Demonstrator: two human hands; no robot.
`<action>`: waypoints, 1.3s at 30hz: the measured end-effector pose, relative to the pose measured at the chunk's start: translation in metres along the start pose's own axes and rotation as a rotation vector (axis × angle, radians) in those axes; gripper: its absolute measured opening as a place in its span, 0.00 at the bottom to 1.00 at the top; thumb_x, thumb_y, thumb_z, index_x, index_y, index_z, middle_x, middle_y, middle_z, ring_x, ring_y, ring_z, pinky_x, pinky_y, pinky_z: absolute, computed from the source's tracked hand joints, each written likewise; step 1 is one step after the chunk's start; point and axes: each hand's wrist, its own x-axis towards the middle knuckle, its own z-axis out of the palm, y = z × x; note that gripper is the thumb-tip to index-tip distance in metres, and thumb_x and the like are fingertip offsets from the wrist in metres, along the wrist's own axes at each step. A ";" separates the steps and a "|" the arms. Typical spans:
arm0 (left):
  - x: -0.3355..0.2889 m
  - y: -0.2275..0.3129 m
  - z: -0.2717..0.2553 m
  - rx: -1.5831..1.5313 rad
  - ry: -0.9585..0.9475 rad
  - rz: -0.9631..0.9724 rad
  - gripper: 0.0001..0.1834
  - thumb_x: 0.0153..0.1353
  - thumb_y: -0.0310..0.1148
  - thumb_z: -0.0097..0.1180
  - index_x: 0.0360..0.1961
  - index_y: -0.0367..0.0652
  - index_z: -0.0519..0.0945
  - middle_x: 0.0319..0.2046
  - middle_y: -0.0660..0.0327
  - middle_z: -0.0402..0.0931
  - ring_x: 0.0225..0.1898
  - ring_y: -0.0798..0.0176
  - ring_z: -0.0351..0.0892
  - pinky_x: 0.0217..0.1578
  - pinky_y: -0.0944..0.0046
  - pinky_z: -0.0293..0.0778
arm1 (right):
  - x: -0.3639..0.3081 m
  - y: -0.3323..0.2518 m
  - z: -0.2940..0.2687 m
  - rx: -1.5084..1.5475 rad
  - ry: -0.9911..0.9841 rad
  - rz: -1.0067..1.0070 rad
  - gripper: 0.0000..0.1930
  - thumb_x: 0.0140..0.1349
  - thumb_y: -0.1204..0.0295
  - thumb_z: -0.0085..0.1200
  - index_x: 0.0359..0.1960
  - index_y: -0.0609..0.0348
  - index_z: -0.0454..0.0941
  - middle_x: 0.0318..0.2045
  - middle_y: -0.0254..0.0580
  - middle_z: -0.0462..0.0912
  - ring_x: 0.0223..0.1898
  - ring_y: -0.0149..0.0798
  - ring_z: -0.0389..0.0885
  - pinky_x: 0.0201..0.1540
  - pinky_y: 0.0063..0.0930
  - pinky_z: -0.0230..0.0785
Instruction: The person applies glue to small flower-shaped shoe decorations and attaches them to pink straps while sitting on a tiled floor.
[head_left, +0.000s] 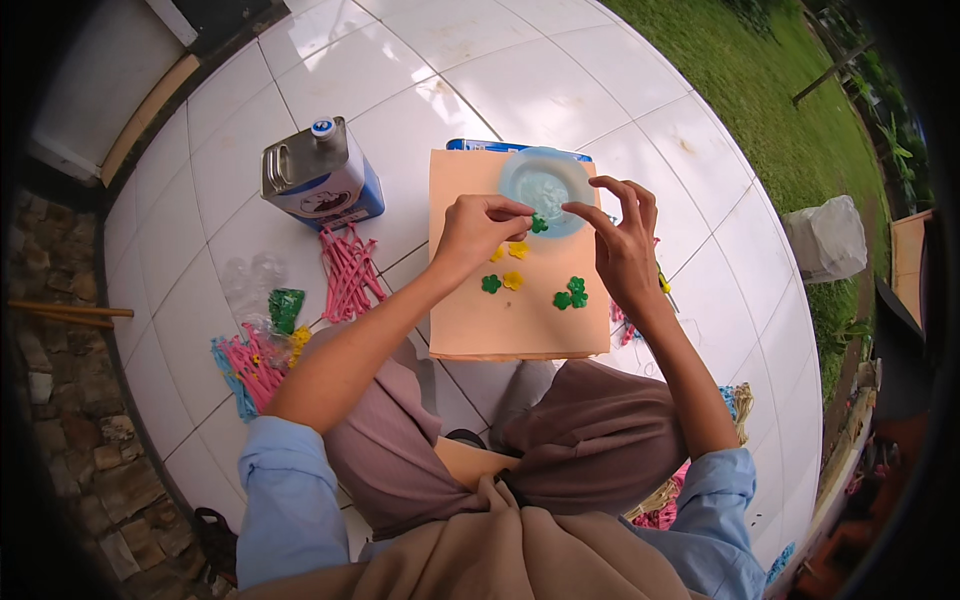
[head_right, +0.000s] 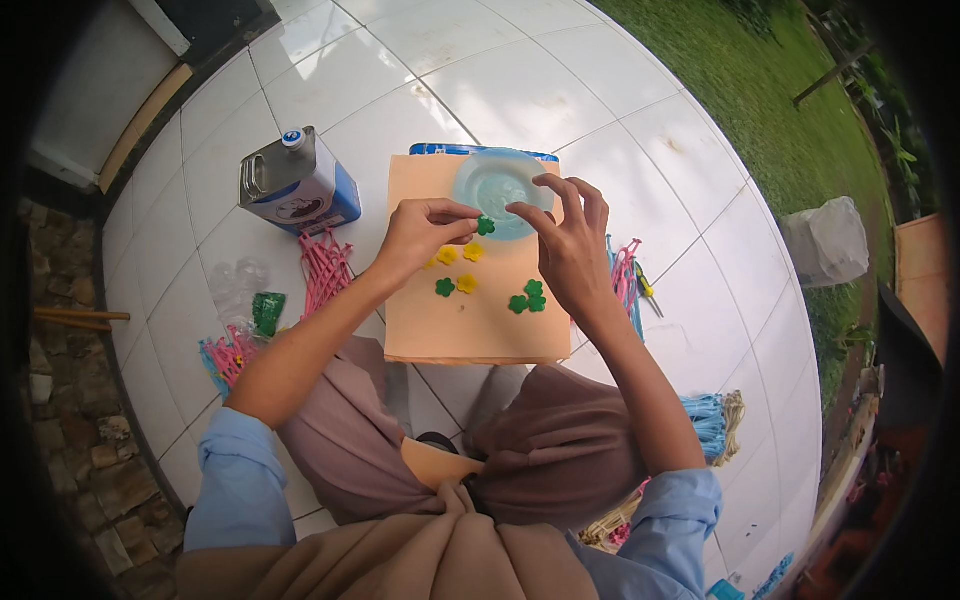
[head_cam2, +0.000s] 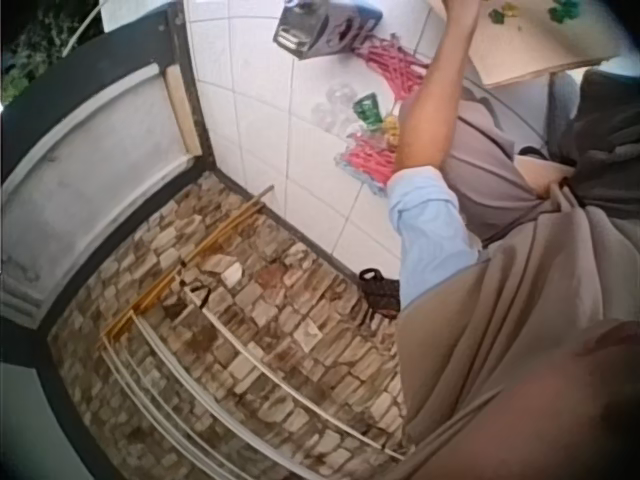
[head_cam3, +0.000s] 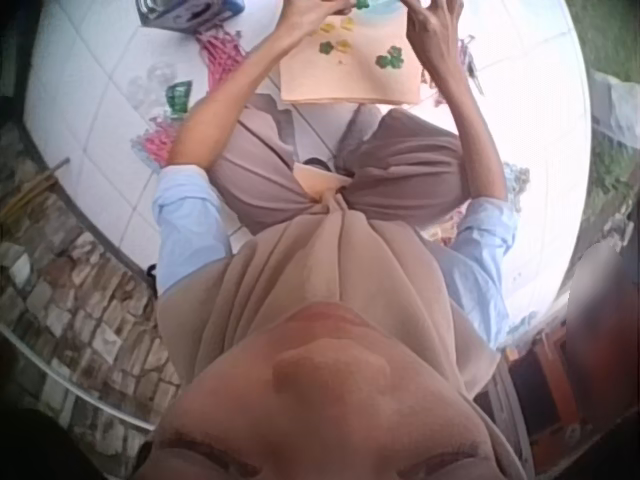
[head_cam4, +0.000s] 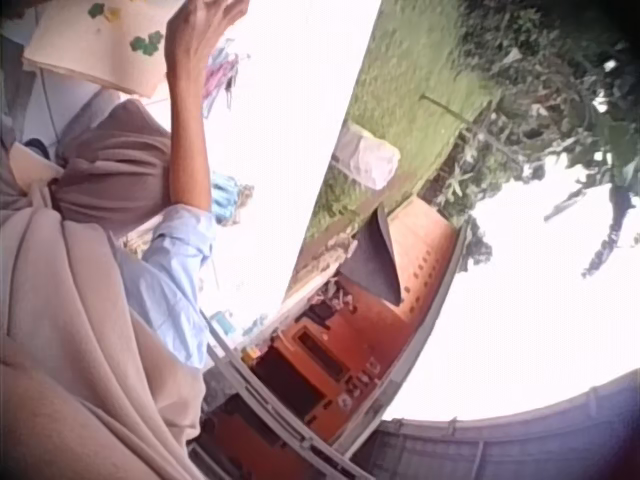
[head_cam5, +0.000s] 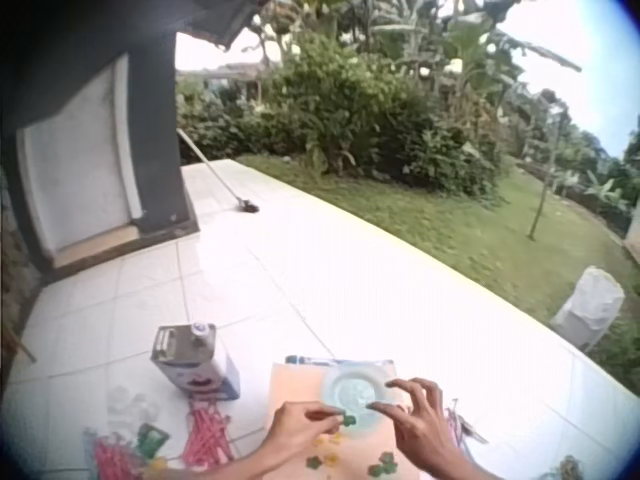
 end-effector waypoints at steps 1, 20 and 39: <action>0.000 0.000 0.002 -0.005 -0.005 -0.001 0.10 0.50 0.25 0.59 0.35 0.34 0.81 0.25 0.57 0.81 0.26 0.70 0.80 0.30 0.74 0.75 | -0.003 0.002 -0.001 0.032 -0.030 0.048 0.19 0.49 0.85 0.50 0.38 0.44 0.79 0.50 0.35 0.68 0.53 0.45 0.61 0.54 0.41 0.58; -0.002 0.007 0.020 0.029 -0.099 -0.066 0.11 0.56 0.25 0.56 0.40 0.33 0.79 0.30 0.57 0.80 0.32 0.69 0.80 0.37 0.73 0.77 | -0.012 0.007 -0.003 -0.031 -0.057 -0.108 0.14 0.48 0.82 0.52 0.33 0.46 0.80 0.50 0.33 0.68 0.52 0.44 0.63 0.54 0.42 0.56; -0.010 -0.020 0.038 0.957 -0.047 0.457 0.08 0.54 0.30 0.56 0.28 0.34 0.79 0.26 0.51 0.77 0.26 0.55 0.79 0.28 0.62 0.74 | -0.053 0.025 0.026 0.549 -0.379 0.229 0.16 0.50 0.84 0.51 0.41 0.61 0.64 0.29 0.44 0.75 0.32 0.41 0.77 0.36 0.31 0.69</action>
